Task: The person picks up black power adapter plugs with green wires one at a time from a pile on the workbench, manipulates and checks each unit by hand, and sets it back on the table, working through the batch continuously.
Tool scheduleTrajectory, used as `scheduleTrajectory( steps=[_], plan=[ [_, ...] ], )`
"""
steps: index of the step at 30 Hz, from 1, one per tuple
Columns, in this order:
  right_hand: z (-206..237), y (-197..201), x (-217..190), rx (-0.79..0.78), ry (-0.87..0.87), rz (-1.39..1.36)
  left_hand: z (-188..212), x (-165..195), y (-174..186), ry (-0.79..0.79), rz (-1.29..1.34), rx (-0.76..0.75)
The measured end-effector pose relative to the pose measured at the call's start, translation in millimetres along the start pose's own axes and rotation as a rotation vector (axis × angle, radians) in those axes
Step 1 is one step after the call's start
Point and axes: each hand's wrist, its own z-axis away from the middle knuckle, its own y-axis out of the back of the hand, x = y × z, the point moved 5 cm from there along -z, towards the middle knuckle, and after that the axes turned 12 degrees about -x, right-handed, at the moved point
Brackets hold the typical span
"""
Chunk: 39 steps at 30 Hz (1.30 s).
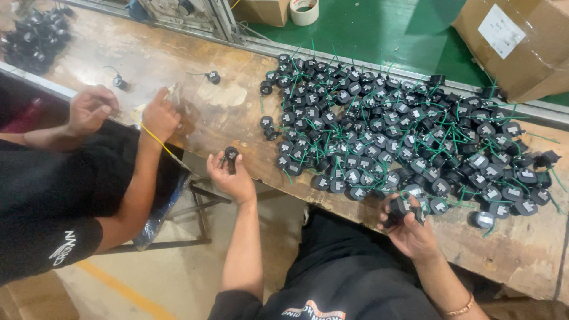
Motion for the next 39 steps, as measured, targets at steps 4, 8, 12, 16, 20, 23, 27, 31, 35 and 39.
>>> scheduleTrajectory(
  steps=[4,8,12,16,20,23,27,31,35,39],
  plan=[
    [-2,-3,-1,0.002,-0.001,0.005,0,2,0,-0.024,-0.097,0.003],
    [-3,-7,-1,0.0,0.002,0.002,0,2,2,-0.009,-0.173,0.026],
    [-3,-7,-1,0.001,0.008,0.006,-1,6,1,0.008,-0.177,0.024],
    [-2,-5,0,0.015,-0.004,-0.001,-2,8,1,0.034,-0.163,0.015],
    [-2,-3,0,0.029,-0.011,0.007,-9,3,2,0.023,-0.096,0.015],
    [-3,-6,0,0.003,-0.007,0.012,-10,3,4,-0.03,-0.072,0.042],
    [-5,-9,1,0.009,-0.005,-0.001,11,9,3,-0.131,-0.192,0.024],
    [-5,-12,2,0.012,-0.013,-0.004,36,30,-19,-0.328,-0.583,-0.378],
    [-4,-12,1,0.014,-0.016,-0.007,50,35,-32,-0.447,-0.424,-0.781],
    [-4,-13,3,0.03,-0.015,-0.011,40,18,-27,-0.296,-0.228,-0.659]
  ],
)
